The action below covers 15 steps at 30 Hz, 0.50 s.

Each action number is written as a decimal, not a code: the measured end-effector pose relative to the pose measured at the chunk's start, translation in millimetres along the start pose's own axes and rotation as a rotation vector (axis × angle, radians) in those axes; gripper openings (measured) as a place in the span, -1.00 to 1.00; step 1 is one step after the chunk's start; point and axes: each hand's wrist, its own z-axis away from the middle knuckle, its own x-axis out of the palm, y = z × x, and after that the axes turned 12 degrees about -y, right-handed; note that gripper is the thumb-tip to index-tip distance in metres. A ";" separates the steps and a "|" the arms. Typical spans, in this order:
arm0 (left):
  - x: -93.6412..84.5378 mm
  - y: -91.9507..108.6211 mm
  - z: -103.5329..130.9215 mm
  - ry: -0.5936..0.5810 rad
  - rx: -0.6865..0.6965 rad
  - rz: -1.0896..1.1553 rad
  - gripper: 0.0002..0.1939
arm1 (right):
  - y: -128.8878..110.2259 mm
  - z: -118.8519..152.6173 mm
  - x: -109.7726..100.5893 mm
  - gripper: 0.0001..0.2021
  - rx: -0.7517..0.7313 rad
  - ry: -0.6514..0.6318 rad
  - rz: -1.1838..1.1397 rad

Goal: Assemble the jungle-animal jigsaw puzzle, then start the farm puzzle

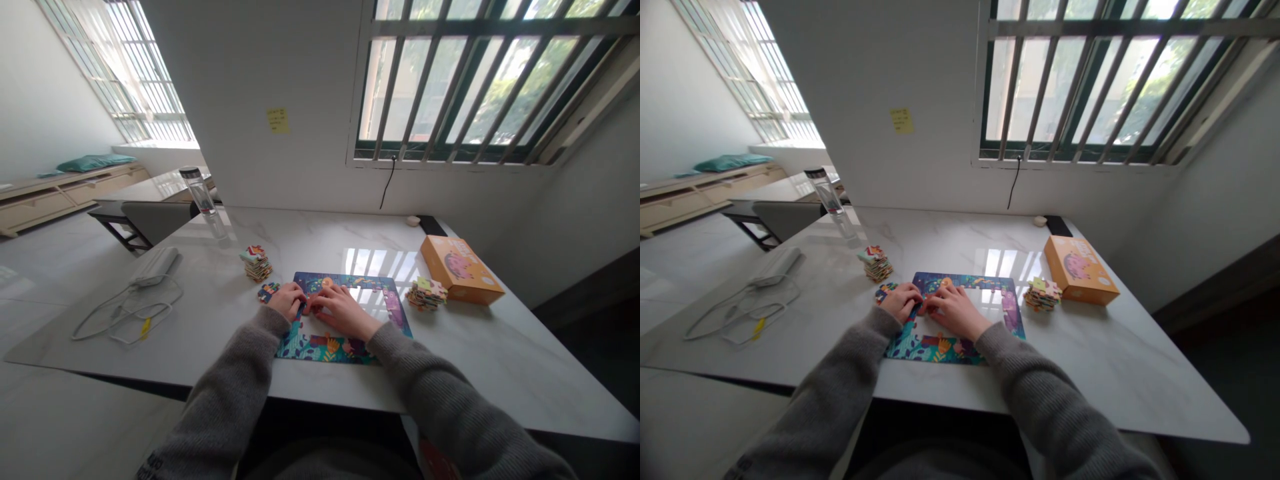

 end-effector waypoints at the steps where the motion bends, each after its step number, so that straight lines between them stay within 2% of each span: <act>1: -0.1 -0.2 -0.1 -0.003 0.002 0.002 -0.73 | -0.2 0.1 0.8 -0.80 0.002 -0.001 0.000; 10: -3.4 2.9 3.9 -0.049 0.070 -0.009 -0.74 | 2.1 2.4 5.6 -0.79 -0.013 -0.008 0.041; 15: -3.8 6.4 9.7 -0.073 0.150 -0.064 -0.87 | 2.5 2.9 6.6 -0.79 -0.025 0.002 0.042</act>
